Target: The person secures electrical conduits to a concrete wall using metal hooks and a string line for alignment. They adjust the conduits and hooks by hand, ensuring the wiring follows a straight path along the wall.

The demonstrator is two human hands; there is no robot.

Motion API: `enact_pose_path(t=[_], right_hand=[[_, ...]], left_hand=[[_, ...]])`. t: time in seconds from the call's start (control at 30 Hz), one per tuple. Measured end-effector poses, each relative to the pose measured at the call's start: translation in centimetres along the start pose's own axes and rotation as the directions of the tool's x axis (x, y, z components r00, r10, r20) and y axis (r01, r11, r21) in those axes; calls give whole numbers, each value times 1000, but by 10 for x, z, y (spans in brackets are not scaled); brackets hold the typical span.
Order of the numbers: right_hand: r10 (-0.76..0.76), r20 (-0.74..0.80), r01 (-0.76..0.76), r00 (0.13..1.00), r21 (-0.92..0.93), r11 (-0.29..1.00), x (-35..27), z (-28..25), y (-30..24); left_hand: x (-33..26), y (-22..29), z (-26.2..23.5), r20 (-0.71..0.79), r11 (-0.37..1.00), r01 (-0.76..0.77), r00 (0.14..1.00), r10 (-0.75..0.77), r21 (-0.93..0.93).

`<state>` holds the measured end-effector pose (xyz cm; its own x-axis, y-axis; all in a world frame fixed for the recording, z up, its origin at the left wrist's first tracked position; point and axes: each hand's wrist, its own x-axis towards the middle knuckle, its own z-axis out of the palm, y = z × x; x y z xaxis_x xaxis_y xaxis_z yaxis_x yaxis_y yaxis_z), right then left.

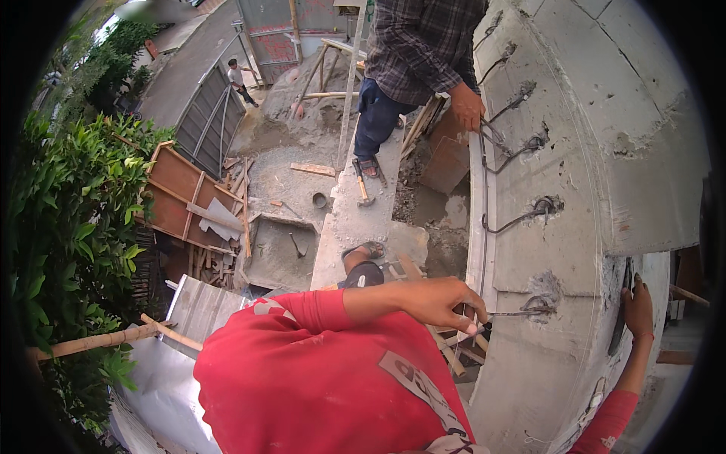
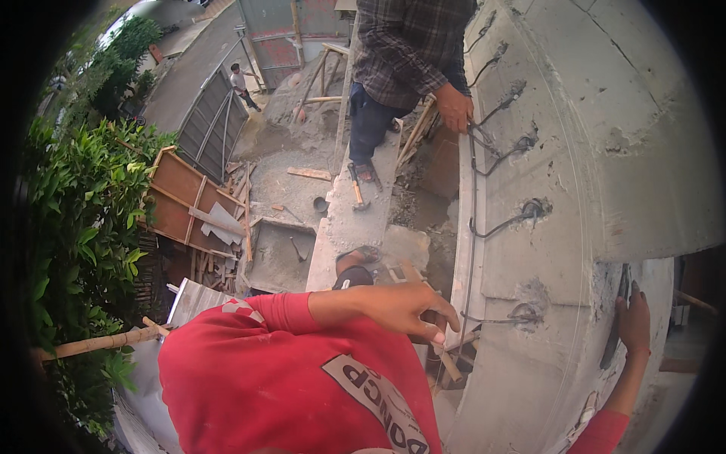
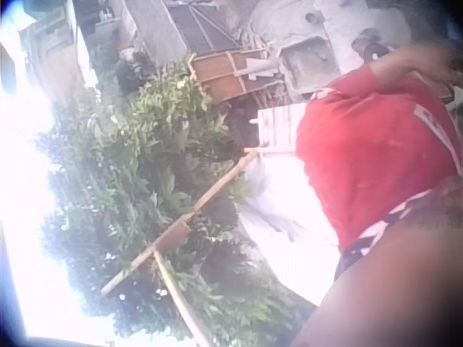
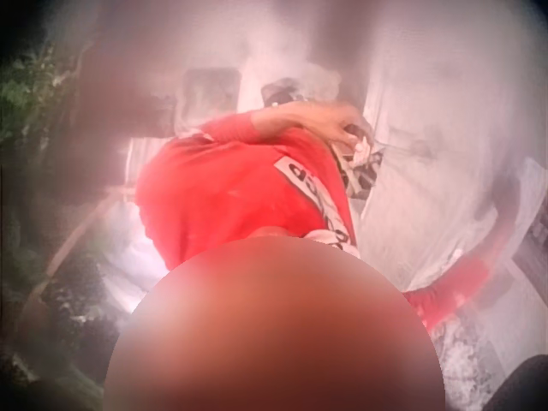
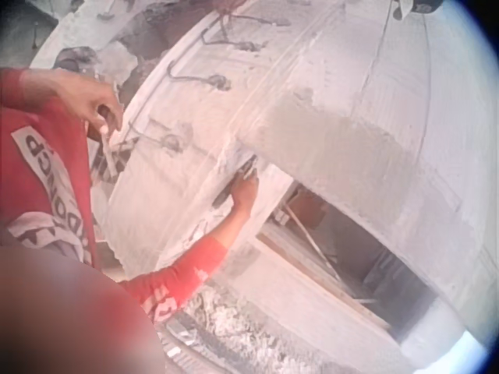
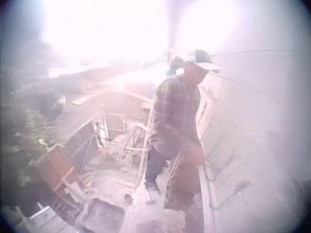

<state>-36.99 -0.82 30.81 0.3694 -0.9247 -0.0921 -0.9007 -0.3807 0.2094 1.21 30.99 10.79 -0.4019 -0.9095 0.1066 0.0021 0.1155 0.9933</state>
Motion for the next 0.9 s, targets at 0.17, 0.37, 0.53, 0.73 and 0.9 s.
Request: enact_pose_path(t=[0.17, 0.37, 0.53, 0.73, 0.9], right_hand=[[-47, -55, 44, 997, -48, 998, -21, -38, -8], [-17, -188, 9, 982, -46, 999, -72, -92, 4], [-111, -292, 77, 950, -125, 989, -113, -149, -38], [-34, -304, -36, 952, -221, 975, -180, -181, -68], [-198, -206, 141, 958, -263, 955, -226, -212, -136]], left_hand=[[14, -3, 4, 60, 999, -19, 998, 16, 48], [30, 0, 13, 172, 999, -6, 985, -2, 50], [31, -13, 14, 189, 993, -19, 982, -4, 117], [42, -23, 21, 239, 988, -68, 970, 34, 136], [48, -17, 26, 320, 987, -59, 947, 8, 149]])
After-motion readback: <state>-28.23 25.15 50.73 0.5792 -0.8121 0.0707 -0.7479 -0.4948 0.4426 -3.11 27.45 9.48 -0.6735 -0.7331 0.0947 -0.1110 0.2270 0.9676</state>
